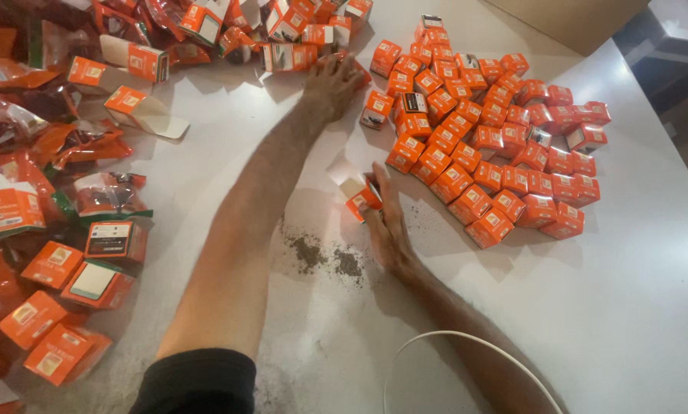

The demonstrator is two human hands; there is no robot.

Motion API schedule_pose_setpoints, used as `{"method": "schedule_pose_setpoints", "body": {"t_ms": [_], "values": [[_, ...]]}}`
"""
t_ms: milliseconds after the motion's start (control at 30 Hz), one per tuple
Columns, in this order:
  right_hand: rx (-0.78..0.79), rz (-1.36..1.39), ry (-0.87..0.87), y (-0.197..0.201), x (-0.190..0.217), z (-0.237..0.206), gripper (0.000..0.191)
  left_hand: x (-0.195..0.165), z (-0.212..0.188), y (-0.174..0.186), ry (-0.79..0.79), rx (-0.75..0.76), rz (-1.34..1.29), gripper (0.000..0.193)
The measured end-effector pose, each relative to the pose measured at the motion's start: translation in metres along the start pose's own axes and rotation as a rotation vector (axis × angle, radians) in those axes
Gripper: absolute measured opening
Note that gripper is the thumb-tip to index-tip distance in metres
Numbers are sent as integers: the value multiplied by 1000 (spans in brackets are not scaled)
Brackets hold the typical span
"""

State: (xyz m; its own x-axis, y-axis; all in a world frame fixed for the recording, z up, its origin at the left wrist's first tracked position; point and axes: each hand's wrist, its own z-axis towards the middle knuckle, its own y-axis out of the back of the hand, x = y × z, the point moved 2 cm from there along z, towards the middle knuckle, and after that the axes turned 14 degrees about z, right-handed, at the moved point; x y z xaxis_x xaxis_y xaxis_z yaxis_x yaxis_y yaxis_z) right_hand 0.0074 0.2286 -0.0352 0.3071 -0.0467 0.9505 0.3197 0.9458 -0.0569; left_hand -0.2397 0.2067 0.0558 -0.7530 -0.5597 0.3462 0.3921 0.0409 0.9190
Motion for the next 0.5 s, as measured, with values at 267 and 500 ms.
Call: {"method": "schedule_pose_setpoints", "body": {"t_ms": [267, 500], "values": [[120, -24, 53, 1, 6, -5, 64, -1, -24, -14, 0, -88, 4, 48], [131, -187, 84, -12, 14, 1, 61, -3, -188, 0, 314, -433, -698, 28]]}}
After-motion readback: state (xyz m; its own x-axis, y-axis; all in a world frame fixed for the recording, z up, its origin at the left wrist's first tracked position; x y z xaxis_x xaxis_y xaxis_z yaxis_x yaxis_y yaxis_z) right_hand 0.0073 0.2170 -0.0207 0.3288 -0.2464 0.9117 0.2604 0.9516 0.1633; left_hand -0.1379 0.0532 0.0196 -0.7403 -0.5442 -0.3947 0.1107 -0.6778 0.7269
